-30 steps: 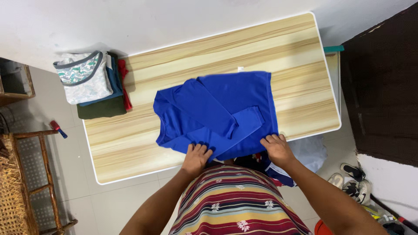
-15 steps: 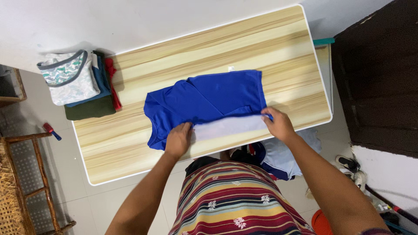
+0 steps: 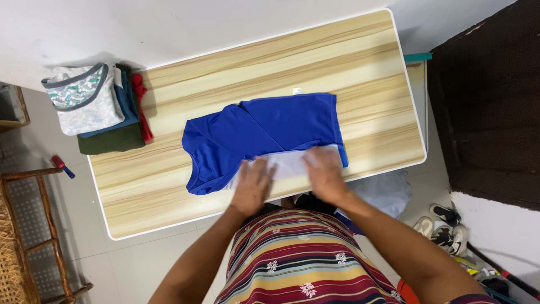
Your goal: The person folds several children's garments by hand on a small table, placing each folded item onto a growing stack.
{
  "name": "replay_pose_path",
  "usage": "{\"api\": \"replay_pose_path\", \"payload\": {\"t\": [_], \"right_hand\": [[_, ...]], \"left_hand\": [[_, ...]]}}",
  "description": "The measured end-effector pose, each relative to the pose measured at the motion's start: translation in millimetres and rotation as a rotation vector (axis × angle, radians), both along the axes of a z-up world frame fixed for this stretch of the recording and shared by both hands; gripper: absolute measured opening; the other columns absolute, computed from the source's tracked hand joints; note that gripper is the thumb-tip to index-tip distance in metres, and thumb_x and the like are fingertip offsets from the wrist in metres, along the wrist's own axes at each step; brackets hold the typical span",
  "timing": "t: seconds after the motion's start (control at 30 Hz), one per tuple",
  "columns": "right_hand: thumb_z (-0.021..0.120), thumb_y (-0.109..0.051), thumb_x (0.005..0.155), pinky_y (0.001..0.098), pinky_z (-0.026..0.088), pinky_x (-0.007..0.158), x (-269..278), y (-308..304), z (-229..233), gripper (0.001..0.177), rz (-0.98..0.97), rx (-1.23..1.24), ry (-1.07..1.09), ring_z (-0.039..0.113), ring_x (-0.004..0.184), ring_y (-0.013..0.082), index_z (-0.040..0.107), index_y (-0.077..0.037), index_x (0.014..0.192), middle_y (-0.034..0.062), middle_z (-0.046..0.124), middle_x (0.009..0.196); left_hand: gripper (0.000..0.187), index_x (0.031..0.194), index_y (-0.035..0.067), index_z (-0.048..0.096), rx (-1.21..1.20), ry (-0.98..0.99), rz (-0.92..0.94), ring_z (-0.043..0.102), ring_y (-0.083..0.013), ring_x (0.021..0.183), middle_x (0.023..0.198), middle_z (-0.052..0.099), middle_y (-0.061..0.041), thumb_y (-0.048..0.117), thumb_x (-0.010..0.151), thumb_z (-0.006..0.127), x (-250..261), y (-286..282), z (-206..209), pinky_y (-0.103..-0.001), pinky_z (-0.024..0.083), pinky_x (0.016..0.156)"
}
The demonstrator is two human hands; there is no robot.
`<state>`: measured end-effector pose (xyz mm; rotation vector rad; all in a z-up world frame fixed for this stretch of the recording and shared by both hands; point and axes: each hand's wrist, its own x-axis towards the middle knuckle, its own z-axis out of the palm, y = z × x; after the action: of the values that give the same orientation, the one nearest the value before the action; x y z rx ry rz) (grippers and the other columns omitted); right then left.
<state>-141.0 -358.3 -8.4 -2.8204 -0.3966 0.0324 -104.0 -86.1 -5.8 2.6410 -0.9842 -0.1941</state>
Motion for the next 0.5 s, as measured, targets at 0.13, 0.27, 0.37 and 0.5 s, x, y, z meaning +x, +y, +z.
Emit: {"api": "replay_pose_path", "payload": {"t": [0.13,0.27,0.37,0.5], "right_hand": [[0.045,-0.046,0.099,0.0696,-0.005,0.118,10,33,9,0.071,0.163,-0.207,0.513,-0.002,0.155,0.0294,0.019,-0.021,0.160,0.0114,0.005,0.169],[0.027,-0.057,0.104,0.0651,-0.014,0.119,23,13,27,0.071,0.147,-0.358,0.728,-0.015,0.157,0.0245,0.001,-0.030,0.164,0.0058,-0.015,0.172],[0.019,-0.061,0.103,0.0645,-0.015,0.119,25,-14,32,0.069,0.133,-0.417,0.730,-0.014,0.157,0.0249,0.000,-0.034,0.163,0.0034,-0.016,0.171],[0.029,-0.059,0.100,0.0706,-0.007,0.116,8,-59,30,0.068,0.104,-0.436,0.609,-0.001,0.156,0.0255,0.015,-0.030,0.160,0.0068,-0.002,0.170]], "left_hand": [[0.070,0.163,0.019,0.012,0.309,0.276,-0.147,-0.006,-0.0312,0.156,0.169,-0.002,-0.016,0.053,0.104,0.026,-2,-15,-2,-0.057,-0.010,0.121],[0.073,0.164,0.025,0.005,0.438,0.347,-0.048,-0.008,-0.0275,0.156,0.171,-0.007,-0.008,0.062,0.102,0.015,13,17,-2,-0.055,-0.009,0.123],[0.074,0.164,0.026,0.004,0.526,0.334,-0.001,-0.008,-0.0270,0.157,0.171,-0.008,-0.007,0.064,0.101,0.010,19,60,-3,-0.055,-0.011,0.122],[0.074,0.161,0.024,0.015,0.418,0.099,0.073,-0.003,-0.0301,0.155,0.169,-0.001,-0.013,0.066,0.100,0.018,26,120,-10,-0.061,-0.008,0.119]]}}
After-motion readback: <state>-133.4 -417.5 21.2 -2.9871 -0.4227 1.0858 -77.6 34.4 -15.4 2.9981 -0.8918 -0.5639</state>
